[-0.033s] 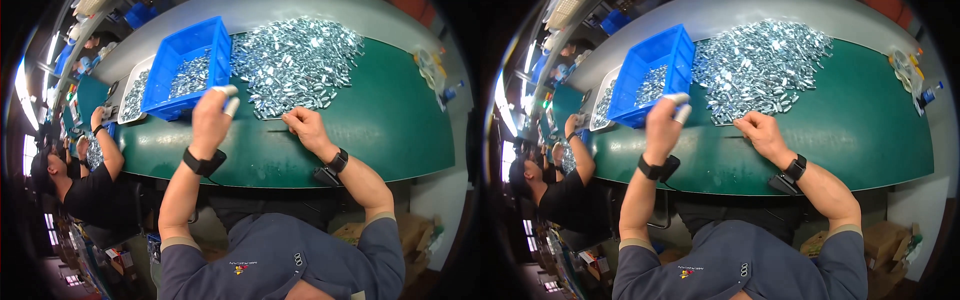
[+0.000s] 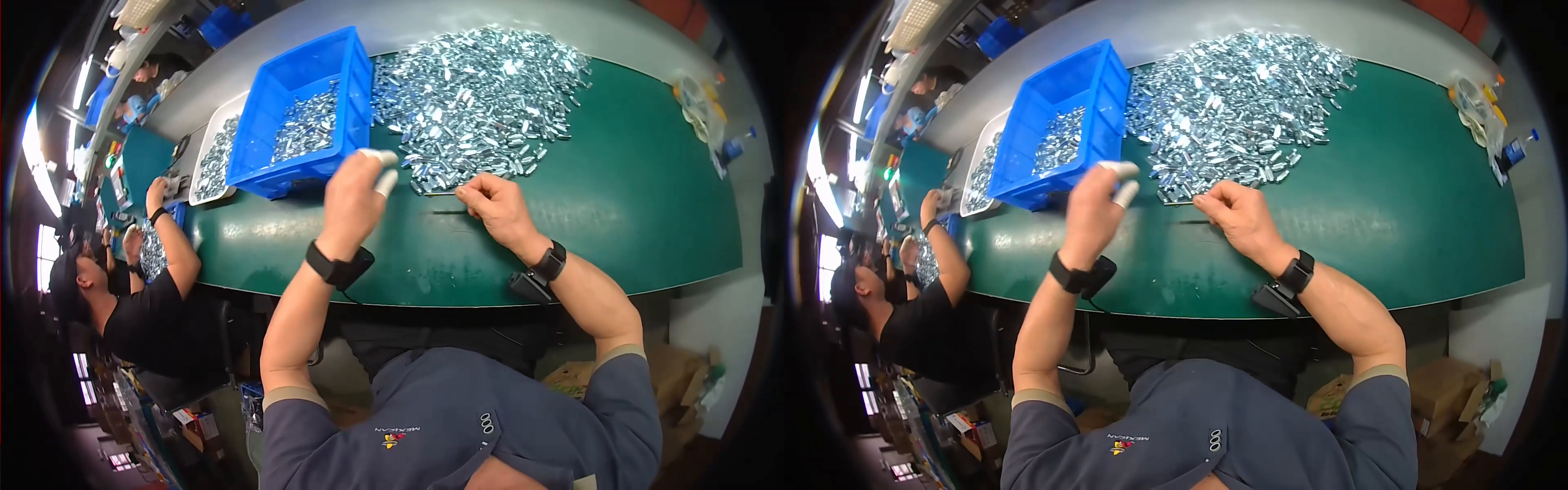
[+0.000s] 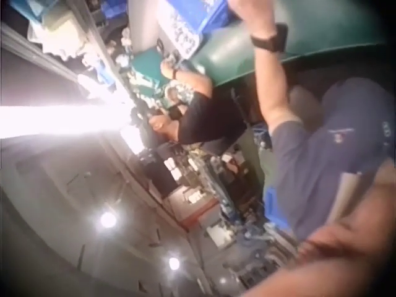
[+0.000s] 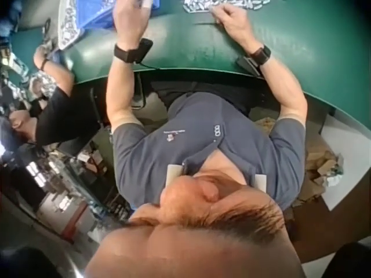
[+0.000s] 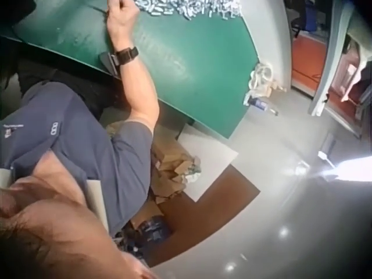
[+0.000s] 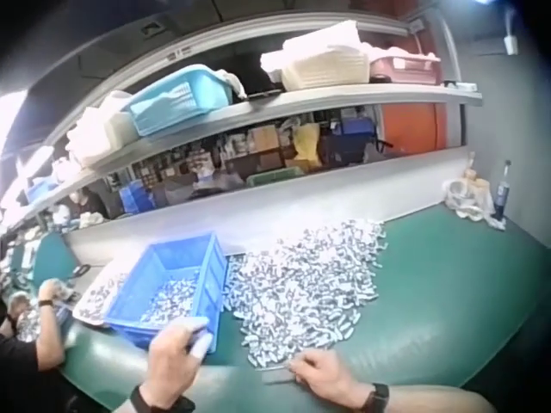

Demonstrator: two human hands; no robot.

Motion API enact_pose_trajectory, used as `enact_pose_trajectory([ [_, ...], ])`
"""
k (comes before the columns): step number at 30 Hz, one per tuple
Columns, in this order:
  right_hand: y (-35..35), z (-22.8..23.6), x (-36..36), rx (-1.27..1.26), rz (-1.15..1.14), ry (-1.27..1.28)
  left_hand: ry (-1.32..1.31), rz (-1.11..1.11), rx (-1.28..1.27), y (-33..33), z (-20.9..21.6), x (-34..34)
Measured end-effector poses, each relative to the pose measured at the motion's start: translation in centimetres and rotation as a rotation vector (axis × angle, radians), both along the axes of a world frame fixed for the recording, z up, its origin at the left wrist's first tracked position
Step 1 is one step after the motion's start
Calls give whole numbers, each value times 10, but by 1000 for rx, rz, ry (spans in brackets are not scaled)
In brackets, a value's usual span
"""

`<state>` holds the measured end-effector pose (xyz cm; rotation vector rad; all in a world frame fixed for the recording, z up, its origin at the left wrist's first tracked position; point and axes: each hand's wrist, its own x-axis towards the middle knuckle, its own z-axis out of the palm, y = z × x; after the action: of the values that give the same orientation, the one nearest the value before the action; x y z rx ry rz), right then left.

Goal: The person picks up a metal component and a thin rod, inserts the rod into the component, and places the assembly into a blue bin, repeating this process several times.

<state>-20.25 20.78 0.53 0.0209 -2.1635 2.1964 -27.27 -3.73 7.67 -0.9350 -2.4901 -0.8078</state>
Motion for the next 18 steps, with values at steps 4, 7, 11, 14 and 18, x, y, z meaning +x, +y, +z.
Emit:
enact_pose_trajectory([
  [4, 10, 1, 6, 45, -3, -18, -90, -61, -211, 22, -35, 12],
  [7, 11, 5, 13, 110, -10, -35, -124, -90, -189, 19, -37, 18],
  [11, 12, 8, 14, 205, 7, -28, -267, -30, -78, 17, -41, 33],
  [14, 13, 7, 15, 232, 21, -14, -343, 0, -11, 19, -41, 40],
  [18, 13, 5, 8, 231, 33, -7, -385, 6, 45, 20, -39, 41],
])
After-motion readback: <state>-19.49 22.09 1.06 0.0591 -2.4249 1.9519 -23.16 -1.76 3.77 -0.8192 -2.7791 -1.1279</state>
